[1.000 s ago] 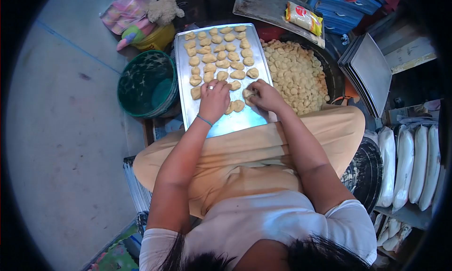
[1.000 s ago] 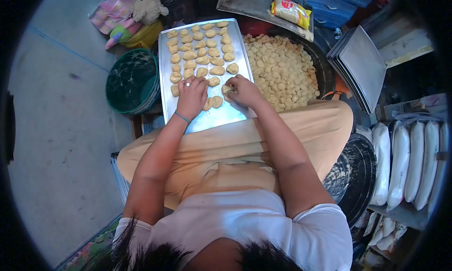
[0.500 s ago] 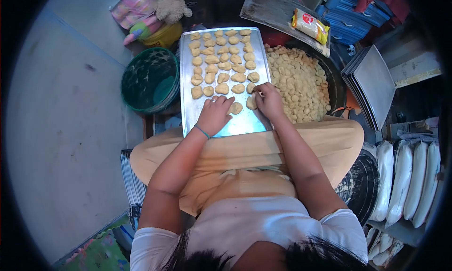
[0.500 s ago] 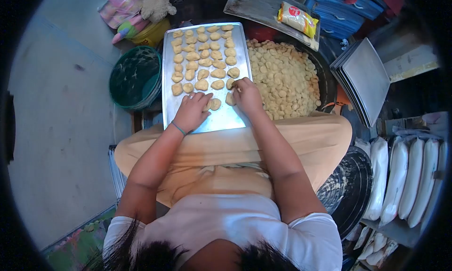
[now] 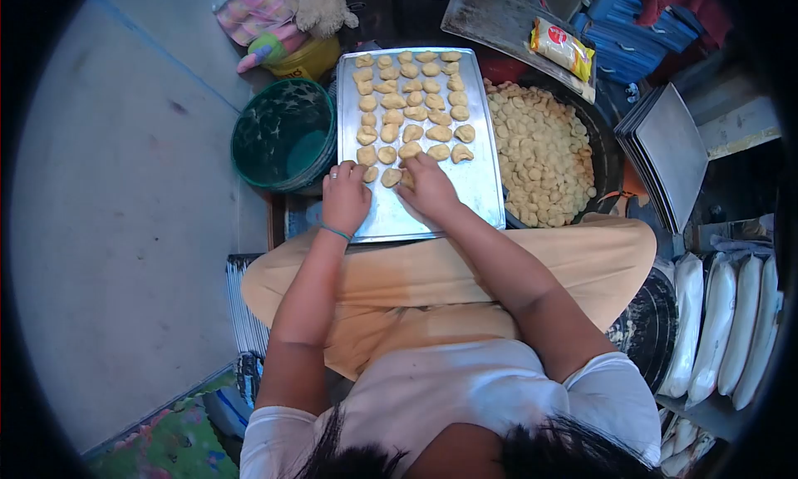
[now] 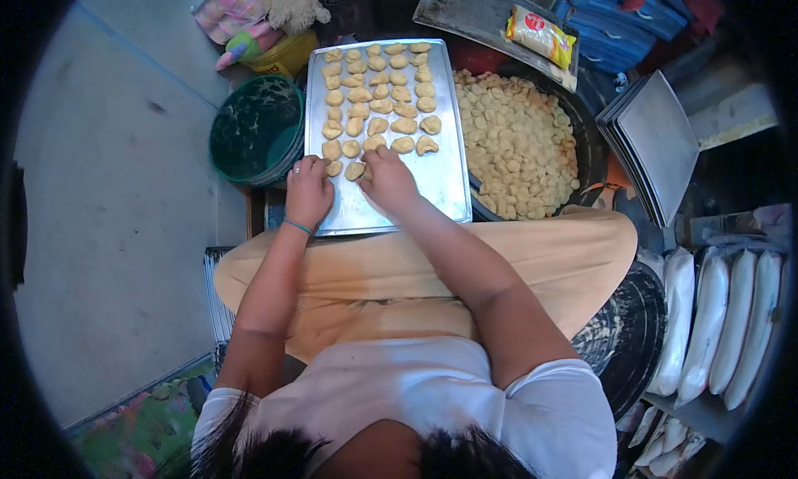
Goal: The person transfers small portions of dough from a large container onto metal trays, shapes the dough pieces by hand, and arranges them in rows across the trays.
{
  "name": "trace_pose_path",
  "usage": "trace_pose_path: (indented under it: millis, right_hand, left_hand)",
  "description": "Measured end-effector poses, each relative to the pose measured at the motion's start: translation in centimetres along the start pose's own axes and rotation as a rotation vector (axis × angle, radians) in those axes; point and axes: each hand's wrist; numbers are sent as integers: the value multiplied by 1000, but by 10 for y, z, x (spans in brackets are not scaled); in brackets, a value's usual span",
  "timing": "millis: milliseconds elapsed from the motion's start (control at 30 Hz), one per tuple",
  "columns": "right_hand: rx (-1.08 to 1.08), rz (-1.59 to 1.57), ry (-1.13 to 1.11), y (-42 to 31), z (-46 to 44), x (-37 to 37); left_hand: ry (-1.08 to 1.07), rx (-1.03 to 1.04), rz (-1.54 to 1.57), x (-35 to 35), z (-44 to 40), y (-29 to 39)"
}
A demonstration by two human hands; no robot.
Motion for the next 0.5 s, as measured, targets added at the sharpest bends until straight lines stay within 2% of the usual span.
trace_pose_path:
  millis: [133,267,400,433,500]
  right_hand:
    - [12,-55,-115,26,11,-13]
    - [-86,-125,75,38,-1,4]
    - [-205,-127,188,43,6,-42]
    - [-170,-98,267,61,3,-52]
    - [52,-103,428,117,-4,-78]
  left_hand:
    - [53,258,92,2,-1,21]
    - [62,291,32,36,-12,11]
    - [47,321,5,24,-13,18]
    - [58,314,22,21,-14,25]
    - [75,291,50,19,-13,42]
Point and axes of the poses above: each hand's wrist, its own z-axis away from the middle knuckle, its own x-axis out of the palm, y = z × x, and after that the axes turned 6 degrees about x, right-handed
